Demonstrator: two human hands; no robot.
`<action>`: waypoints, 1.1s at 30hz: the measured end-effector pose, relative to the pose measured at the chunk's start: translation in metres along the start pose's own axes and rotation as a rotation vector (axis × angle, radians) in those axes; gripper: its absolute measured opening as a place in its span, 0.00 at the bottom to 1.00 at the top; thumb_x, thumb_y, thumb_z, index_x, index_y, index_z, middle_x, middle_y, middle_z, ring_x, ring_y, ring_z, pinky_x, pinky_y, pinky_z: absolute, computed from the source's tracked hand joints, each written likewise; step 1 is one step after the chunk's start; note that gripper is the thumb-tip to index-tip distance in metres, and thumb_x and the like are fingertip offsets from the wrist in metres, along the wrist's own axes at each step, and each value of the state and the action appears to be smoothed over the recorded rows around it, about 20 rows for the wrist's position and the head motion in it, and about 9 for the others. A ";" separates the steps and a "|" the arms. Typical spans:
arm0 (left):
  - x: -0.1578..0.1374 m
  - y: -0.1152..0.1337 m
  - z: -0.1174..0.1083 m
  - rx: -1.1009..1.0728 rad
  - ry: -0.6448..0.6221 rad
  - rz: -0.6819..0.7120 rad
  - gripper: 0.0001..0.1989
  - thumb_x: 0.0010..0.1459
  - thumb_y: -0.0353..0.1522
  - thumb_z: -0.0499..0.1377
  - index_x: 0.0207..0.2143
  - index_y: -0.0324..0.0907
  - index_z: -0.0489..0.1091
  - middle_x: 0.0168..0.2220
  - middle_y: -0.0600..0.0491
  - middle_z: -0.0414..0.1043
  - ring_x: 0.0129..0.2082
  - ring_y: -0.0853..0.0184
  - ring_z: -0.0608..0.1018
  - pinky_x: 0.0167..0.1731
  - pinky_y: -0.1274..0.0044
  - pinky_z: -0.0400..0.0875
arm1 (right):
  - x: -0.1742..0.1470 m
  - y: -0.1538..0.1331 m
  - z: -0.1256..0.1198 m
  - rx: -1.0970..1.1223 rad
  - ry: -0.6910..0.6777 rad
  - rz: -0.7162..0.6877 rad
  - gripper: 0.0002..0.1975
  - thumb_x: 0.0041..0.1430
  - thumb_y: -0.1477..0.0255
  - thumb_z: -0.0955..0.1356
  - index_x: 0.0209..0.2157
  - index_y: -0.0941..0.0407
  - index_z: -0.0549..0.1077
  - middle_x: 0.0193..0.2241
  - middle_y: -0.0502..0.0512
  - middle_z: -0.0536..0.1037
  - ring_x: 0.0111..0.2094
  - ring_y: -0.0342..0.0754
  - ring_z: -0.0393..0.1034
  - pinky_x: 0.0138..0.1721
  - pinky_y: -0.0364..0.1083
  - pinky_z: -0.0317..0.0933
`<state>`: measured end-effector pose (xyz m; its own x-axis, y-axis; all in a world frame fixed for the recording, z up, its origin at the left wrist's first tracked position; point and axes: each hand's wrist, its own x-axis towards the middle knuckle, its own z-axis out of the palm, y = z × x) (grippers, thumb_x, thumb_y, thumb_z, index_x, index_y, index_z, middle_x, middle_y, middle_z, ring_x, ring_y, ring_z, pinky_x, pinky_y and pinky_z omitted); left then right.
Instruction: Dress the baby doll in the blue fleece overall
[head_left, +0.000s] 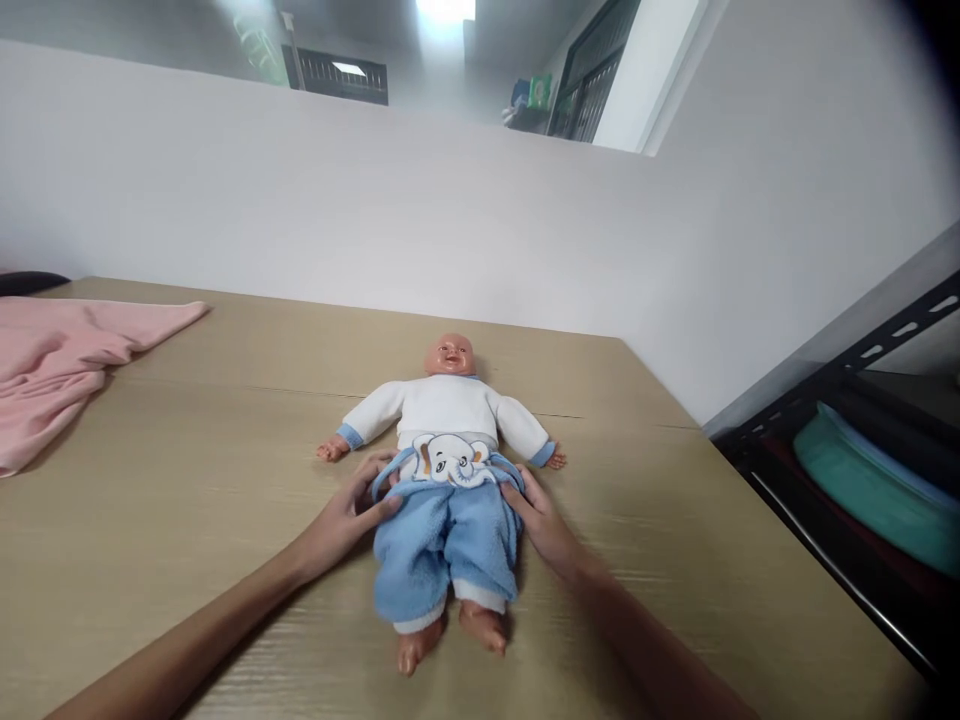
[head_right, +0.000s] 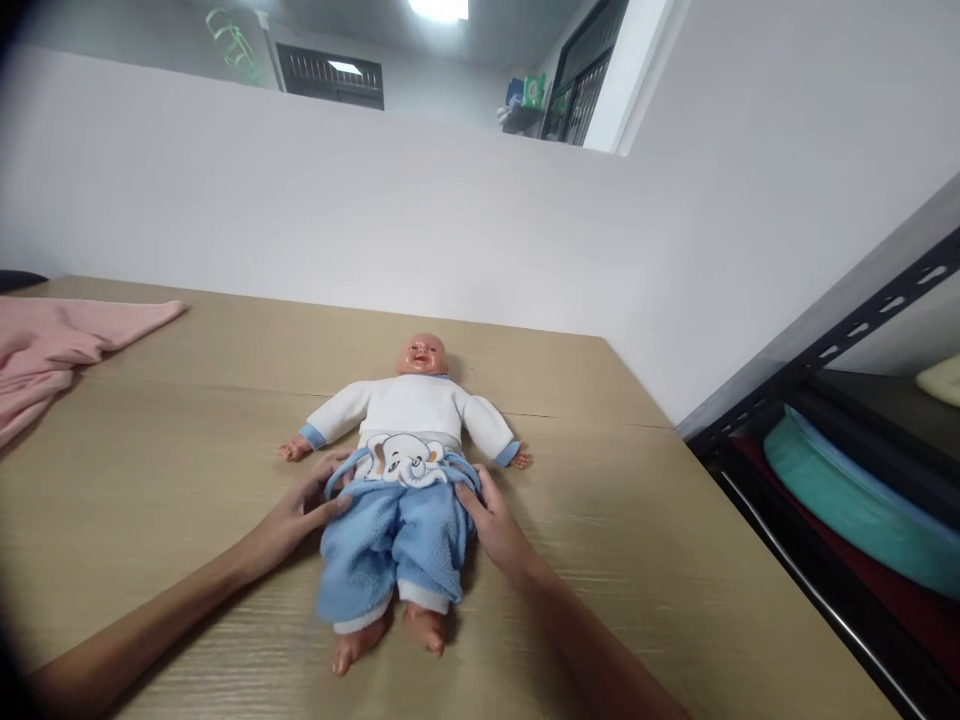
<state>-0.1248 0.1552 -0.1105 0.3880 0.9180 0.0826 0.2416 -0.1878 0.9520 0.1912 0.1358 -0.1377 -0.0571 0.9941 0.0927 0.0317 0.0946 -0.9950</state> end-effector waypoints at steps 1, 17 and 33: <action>-0.003 -0.004 -0.001 -0.031 -0.037 -0.008 0.30 0.66 0.50 0.64 0.64 0.48 0.67 0.70 0.44 0.62 0.73 0.50 0.62 0.74 0.57 0.58 | -0.002 0.002 0.002 0.013 0.015 0.009 0.23 0.67 0.50 0.70 0.52 0.52 0.76 0.53 0.57 0.83 0.56 0.55 0.76 0.62 0.55 0.69; 0.015 0.023 -0.002 0.085 0.066 0.125 0.16 0.69 0.46 0.62 0.45 0.43 0.71 0.50 0.48 0.74 0.55 0.57 0.73 0.60 0.68 0.66 | 0.006 -0.026 -0.011 -0.176 -0.021 -0.162 0.11 0.69 0.60 0.68 0.41 0.54 0.75 0.36 0.51 0.76 0.41 0.52 0.70 0.48 0.47 0.67; 0.063 0.003 -0.026 0.143 0.005 -0.046 0.24 0.66 0.54 0.62 0.41 0.41 0.68 0.36 0.57 0.65 0.37 0.66 0.68 0.37 0.77 0.61 | 0.062 -0.002 -0.017 -0.310 -0.087 -0.134 0.20 0.69 0.53 0.69 0.40 0.56 0.79 0.39 0.52 0.79 0.44 0.53 0.73 0.54 0.51 0.67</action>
<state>-0.1222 0.2214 -0.0946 0.3688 0.9286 0.0419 0.3835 -0.1930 0.9032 0.2048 0.1986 -0.1295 -0.1659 0.9647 0.2045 0.3192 0.2487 -0.9145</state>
